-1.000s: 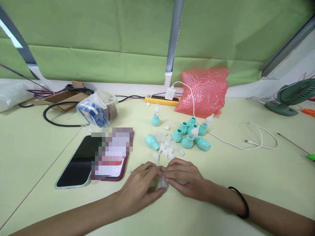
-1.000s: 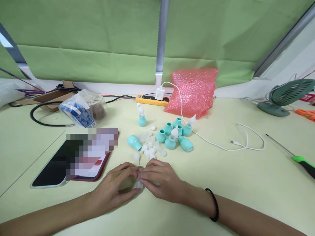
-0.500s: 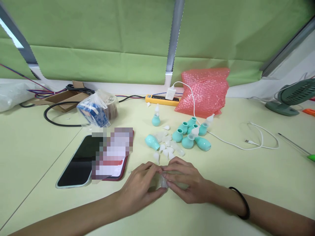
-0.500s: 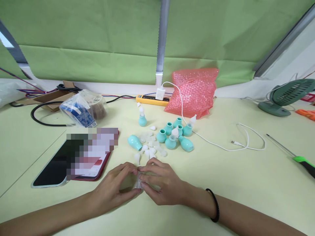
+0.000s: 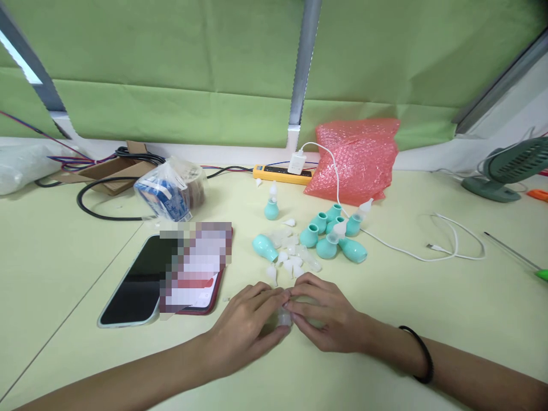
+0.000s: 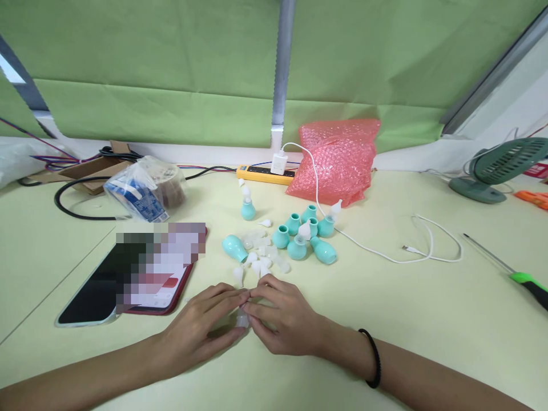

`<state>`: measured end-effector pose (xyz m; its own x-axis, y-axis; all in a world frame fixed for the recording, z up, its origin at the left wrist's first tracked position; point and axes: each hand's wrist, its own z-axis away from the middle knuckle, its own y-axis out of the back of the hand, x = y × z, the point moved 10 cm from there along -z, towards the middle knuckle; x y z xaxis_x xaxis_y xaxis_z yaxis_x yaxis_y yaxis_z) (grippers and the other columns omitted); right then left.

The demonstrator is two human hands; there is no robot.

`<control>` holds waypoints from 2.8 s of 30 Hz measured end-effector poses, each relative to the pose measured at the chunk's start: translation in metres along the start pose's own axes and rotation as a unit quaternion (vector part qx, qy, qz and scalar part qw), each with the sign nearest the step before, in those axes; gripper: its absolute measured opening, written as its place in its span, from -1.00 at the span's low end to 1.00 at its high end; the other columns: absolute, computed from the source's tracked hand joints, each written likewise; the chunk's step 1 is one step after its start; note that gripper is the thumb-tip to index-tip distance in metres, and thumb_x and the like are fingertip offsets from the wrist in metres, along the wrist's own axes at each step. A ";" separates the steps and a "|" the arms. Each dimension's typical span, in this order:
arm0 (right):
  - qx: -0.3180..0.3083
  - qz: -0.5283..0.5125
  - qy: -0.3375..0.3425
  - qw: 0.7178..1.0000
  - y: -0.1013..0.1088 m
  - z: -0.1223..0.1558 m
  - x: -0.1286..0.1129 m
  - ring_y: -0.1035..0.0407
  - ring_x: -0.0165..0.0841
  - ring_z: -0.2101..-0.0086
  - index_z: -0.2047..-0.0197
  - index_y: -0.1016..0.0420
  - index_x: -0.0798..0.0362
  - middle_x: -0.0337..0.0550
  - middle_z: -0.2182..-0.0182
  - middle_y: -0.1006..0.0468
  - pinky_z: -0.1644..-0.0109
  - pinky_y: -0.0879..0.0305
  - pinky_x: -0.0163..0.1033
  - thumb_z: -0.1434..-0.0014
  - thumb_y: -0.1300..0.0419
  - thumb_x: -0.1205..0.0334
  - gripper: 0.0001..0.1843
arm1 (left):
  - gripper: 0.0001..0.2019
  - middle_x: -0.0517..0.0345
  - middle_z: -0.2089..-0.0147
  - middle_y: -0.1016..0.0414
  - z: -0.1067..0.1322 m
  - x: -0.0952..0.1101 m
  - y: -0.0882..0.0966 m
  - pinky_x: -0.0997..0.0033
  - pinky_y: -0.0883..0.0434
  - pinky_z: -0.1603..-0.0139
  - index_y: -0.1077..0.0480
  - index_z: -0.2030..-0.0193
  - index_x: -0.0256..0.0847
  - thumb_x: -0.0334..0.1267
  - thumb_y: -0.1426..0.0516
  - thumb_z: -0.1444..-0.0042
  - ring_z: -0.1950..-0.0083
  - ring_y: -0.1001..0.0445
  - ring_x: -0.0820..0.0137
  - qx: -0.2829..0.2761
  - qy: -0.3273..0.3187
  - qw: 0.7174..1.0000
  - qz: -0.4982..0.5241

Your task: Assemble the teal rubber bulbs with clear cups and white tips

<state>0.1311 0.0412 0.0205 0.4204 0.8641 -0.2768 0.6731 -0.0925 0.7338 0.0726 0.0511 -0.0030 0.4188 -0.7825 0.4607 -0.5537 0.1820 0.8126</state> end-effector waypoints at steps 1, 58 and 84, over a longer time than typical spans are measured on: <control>-0.001 0.002 0.000 1.000 0.000 0.000 0.000 -0.23 -0.40 0.38 0.28 -0.37 0.10 -0.10 0.38 -0.44 0.34 -0.31 -0.24 0.02 -0.07 0.47 -0.80 | -0.66 0.05 0.06 -0.37 0.000 0.000 0.000 0.23 -0.35 0.16 -0.15 0.00 -0.23 -0.31 -0.06 -0.06 0.13 -0.30 0.28 0.004 -0.002 1.000 -0.002; -0.022 0.034 0.008 0.999 -0.004 0.002 -0.001 -0.22 -0.38 0.37 0.27 -0.36 0.09 -0.09 0.38 -0.43 0.36 -0.30 -0.27 0.02 -0.04 0.47 -0.78 | -0.73 0.02 0.14 -0.41 -0.001 0.003 0.004 0.25 -0.37 0.17 -0.22 0.07 -0.28 -0.32 -0.06 -0.06 0.15 -0.33 0.30 0.018 -0.018 1.000 -0.015; -0.025 0.020 0.010 0.999 -0.007 0.003 -0.002 -0.22 -0.36 0.35 0.28 -0.38 0.15 -0.05 0.35 -0.43 0.33 -0.30 -0.24 0.06 -0.06 0.52 -0.77 | -0.73 0.01 0.14 -0.40 0.001 0.002 0.001 0.23 -0.35 0.19 -0.21 0.07 -0.30 -0.31 -0.05 -0.07 0.15 -0.30 0.28 0.011 -0.020 1.000 -0.009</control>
<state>0.1273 0.0384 0.0135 0.4340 0.8699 -0.2341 0.6239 -0.1028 0.7747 0.0724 0.0490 -0.0010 0.4004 -0.8090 0.4303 -0.5621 0.1540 0.8126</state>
